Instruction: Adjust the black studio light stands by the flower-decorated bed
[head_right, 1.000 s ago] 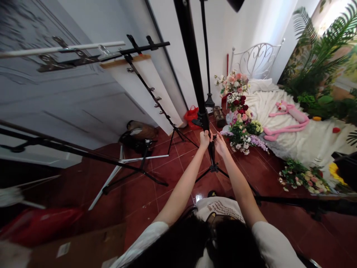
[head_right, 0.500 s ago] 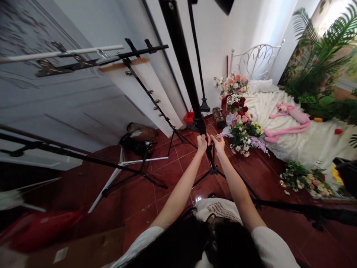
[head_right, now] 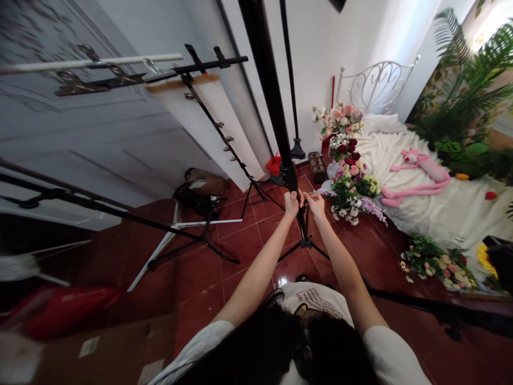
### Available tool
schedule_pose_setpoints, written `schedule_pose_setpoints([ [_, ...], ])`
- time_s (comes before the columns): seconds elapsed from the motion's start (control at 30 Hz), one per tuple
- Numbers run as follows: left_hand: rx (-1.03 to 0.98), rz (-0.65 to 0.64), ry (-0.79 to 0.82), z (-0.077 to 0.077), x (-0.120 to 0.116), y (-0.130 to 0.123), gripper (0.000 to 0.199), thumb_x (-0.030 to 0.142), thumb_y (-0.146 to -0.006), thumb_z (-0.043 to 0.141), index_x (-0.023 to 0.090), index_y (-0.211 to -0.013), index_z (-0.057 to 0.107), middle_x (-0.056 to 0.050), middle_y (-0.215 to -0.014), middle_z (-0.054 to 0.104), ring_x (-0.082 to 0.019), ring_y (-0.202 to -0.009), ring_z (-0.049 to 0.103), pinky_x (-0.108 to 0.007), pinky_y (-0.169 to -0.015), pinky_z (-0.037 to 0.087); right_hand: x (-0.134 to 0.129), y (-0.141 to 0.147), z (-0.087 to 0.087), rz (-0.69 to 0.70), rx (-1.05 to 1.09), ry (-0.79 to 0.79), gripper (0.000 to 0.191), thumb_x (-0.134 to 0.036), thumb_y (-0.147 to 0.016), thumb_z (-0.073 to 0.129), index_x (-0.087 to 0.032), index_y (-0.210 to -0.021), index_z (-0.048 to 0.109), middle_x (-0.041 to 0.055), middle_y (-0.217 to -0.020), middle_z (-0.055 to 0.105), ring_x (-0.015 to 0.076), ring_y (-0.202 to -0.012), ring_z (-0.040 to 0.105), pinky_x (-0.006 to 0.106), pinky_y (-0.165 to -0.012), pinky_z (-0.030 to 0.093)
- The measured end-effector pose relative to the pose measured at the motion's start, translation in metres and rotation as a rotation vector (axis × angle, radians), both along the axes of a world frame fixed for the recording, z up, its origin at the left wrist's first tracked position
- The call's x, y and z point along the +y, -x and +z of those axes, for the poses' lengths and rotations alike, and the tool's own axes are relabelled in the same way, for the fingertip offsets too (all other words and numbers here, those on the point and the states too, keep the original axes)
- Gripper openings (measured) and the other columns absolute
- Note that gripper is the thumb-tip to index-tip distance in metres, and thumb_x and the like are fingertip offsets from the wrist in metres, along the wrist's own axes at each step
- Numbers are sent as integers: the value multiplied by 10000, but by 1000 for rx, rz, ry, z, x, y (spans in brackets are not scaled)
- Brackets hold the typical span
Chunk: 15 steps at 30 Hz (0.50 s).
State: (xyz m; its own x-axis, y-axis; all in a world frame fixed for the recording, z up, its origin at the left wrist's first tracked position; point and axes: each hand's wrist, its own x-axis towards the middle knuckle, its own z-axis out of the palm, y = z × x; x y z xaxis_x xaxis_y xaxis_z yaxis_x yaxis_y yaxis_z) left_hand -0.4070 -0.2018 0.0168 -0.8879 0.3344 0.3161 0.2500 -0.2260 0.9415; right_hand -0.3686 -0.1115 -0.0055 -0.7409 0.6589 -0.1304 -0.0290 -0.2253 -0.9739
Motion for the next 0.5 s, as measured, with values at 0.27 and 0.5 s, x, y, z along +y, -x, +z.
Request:
schedule_pose_setpoints([
  [0.27, 7, 56, 13, 2, 2, -4, 822, 957, -744, 340, 209, -420, 449, -2, -351, 415, -91, -341, 402, -254, -425, 307, 2, -36, 1, 94, -40, 184, 374, -416, -648, 876, -210, -816, 612, -18, -715, 701, 126, -666, 670, 209, -567, 465],
  [0.5, -96, 147, 76, -2, 5, -4, 661, 793, -710, 665, 202, -487, 469, 42, -390, 422, -92, -397, 425, -236, -428, 317, 23, -150, -32, 209, -140, 311, 436, -417, -628, 911, -213, -920, 659, 24, -790, 771, 170, -758, 760, 216, -626, 545],
])
